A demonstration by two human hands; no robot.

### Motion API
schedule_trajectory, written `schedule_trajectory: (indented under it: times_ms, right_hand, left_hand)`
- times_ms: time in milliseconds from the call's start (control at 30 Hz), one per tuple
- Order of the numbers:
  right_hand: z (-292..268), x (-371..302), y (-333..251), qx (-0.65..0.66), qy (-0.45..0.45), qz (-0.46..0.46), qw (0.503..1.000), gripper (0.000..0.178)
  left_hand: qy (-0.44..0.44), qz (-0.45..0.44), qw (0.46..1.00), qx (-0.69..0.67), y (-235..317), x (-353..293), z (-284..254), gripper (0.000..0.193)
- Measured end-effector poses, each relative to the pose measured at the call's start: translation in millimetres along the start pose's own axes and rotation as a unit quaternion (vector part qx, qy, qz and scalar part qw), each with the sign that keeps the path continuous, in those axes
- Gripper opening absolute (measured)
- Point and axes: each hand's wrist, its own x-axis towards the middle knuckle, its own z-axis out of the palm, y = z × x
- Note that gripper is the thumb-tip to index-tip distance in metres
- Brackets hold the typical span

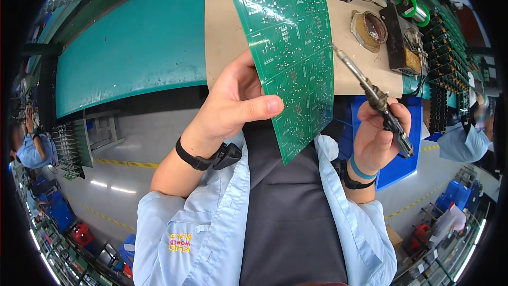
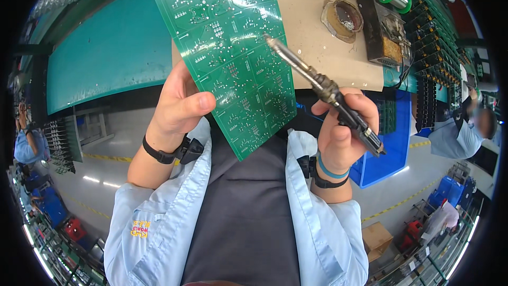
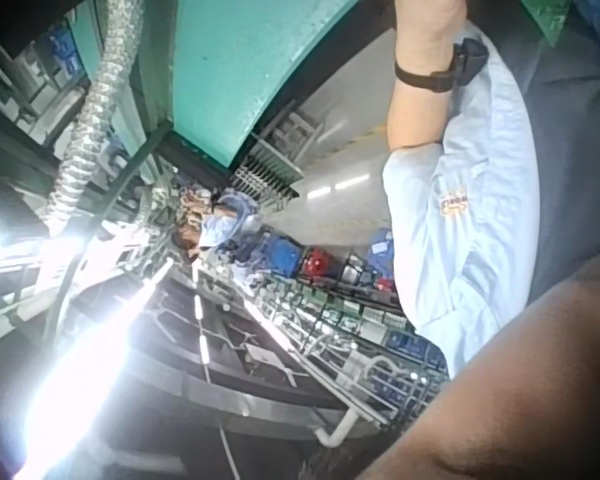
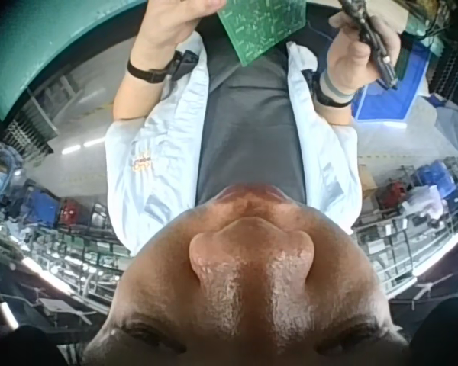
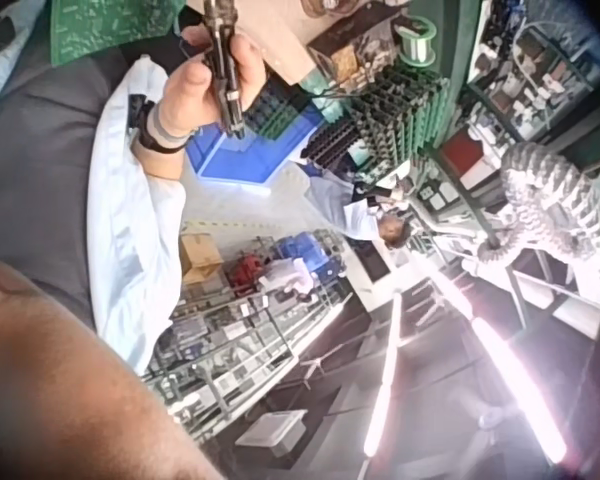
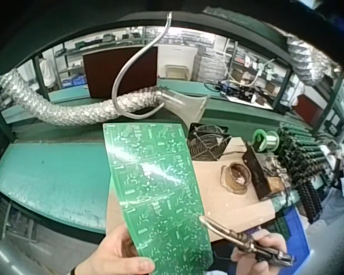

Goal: Soldering components on a printed circuit board at an assembly station.

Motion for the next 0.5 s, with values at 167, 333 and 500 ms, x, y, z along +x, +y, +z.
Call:
schedule_trajectory:
  times_ms: [167,333,500]
  right_hand:
    - [4,3,0,0.01,-0.016,0.001,1.0,0.057]
    - [5,5,1,0.004,-0.014,-0.004,1.0,0.058]
    - [7,6,4,0.017,-0.012,-0.015,1.0,0.058]
  left_hand:
    - [-0.01,-0.014,1.0,-0.011,-1,-2,0,0.072]
    - [-0.037,-0.035,0.999,-0.004,-7,-4,-3,0.076]
    - [-0.06,-0.036,0.998,0.002,-11,-3,-3,0.081]
